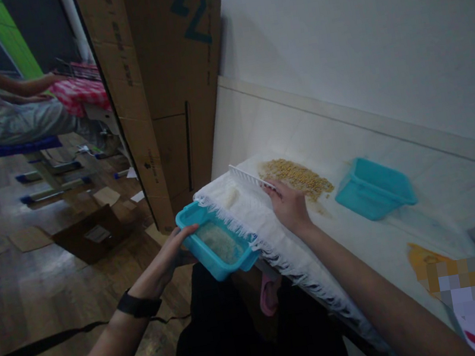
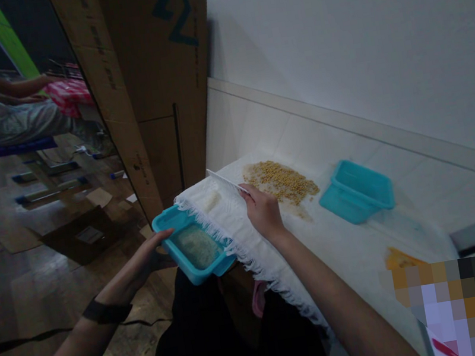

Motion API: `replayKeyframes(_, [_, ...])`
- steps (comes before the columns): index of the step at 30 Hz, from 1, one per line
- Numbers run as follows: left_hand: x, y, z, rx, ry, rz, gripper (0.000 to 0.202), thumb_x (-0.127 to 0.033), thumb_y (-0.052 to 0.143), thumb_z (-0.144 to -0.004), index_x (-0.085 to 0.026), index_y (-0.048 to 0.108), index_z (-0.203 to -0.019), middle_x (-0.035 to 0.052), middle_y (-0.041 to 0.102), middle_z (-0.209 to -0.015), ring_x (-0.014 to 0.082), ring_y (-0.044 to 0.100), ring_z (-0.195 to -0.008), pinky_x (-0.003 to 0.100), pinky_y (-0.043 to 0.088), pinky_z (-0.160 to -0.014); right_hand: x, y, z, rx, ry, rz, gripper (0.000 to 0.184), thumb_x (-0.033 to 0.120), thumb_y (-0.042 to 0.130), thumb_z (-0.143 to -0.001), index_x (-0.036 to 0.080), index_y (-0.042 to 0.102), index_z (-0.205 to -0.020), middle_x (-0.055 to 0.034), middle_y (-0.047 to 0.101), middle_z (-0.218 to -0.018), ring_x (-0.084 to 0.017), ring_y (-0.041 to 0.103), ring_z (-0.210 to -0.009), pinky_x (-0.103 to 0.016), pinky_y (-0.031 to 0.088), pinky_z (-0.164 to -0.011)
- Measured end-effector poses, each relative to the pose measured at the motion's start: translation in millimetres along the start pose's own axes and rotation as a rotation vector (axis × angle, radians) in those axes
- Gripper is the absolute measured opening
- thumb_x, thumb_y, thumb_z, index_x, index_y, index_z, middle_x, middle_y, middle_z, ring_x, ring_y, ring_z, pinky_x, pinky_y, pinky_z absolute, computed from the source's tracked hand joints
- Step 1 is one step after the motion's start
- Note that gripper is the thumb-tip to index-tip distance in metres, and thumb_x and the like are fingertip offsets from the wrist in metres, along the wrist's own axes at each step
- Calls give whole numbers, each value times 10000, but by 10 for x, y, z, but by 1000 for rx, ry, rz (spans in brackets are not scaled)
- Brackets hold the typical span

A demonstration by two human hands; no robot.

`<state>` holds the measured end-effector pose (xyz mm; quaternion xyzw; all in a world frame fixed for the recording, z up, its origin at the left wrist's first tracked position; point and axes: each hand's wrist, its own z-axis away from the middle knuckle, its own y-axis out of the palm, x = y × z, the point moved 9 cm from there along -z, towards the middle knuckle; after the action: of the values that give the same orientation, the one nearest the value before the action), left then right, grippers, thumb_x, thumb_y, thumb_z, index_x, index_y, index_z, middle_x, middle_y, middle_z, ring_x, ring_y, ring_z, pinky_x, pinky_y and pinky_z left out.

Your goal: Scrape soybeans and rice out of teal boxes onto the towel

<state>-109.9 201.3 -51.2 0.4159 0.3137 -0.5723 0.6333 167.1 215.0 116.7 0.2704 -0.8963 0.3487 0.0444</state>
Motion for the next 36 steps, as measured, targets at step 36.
replayKeyframes(36, [-14,-48,-17,18,24,-10,660,-571,756,-732,-240,612,-1284,118,754,-1097,268,757,-717,401,640,-658,301,125,168,65,-35,-41,252,183,520,-966,203,737,-1091,-69,791,-1005,-207,768,-834,-279,592,-752])
